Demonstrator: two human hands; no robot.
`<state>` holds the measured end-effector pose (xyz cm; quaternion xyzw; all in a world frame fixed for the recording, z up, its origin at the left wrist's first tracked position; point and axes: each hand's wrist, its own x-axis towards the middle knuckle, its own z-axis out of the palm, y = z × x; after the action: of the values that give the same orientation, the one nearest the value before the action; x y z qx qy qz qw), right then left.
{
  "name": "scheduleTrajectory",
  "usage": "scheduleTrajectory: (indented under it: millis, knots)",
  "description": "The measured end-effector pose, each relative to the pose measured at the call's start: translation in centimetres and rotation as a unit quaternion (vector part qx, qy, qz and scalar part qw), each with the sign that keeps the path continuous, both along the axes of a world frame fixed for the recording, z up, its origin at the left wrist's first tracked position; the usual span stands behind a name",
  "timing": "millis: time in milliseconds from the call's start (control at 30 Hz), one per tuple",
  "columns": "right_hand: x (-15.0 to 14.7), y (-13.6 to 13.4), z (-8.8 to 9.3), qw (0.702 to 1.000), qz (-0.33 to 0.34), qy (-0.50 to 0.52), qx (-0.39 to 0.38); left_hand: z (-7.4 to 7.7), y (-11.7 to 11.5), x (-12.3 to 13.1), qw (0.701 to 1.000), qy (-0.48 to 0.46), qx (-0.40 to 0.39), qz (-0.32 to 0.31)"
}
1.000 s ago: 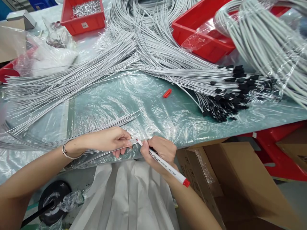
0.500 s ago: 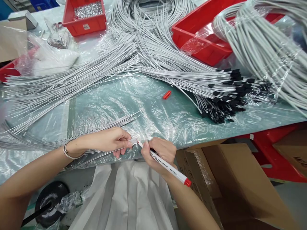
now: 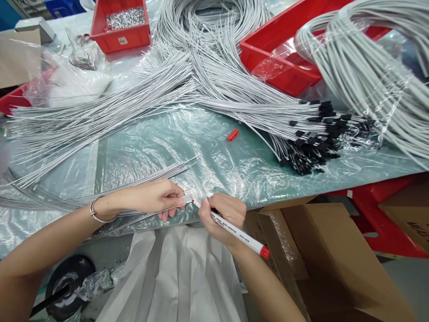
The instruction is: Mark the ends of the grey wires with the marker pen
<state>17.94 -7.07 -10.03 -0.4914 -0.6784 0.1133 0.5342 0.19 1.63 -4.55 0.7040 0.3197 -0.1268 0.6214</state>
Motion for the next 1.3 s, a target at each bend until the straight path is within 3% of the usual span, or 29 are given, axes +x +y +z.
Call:
scheduleTrajectory:
  millis: [533,733,967,1033,1133,1200,1300]
  knots:
    - [-0.1,0.2,0.2,1.000,0.016,-0.015,0.022,-0.1,0.0,0.0,1.000,0.002,-0.007,0.003]
    - [0.3,-0.1,0.0,1.000,0.009,0.005,-0.011,0.2,0.0,0.1,1.000,0.008,-0.006,0.003]
    - [0.4,-0.4,-0.5,0.991,-0.034,0.127,-0.036,0.4,-0.3,0.0,1.000,-0.003,-0.005,0.024]
    - [0.4,-0.3,-0.6,0.972,-0.045,0.223,-0.052,1.0,-0.6,-0.1,0.998,-0.009,0.047,0.051]
    - [0.3,-0.1,-0.2,0.929,0.001,0.360,-0.083,2.5,-1.3,-0.3,0.989,-0.021,0.120,0.087]
    - [0.2,0.0,0.2,0.912,0.020,0.395,-0.107,3.8,-1.7,-0.4,0.983,-0.037,0.151,0.101]
    - [-0.1,0.0,0.6,0.905,-0.006,0.398,-0.153,5.6,-2.2,-0.5,0.968,-0.076,0.197,0.133]
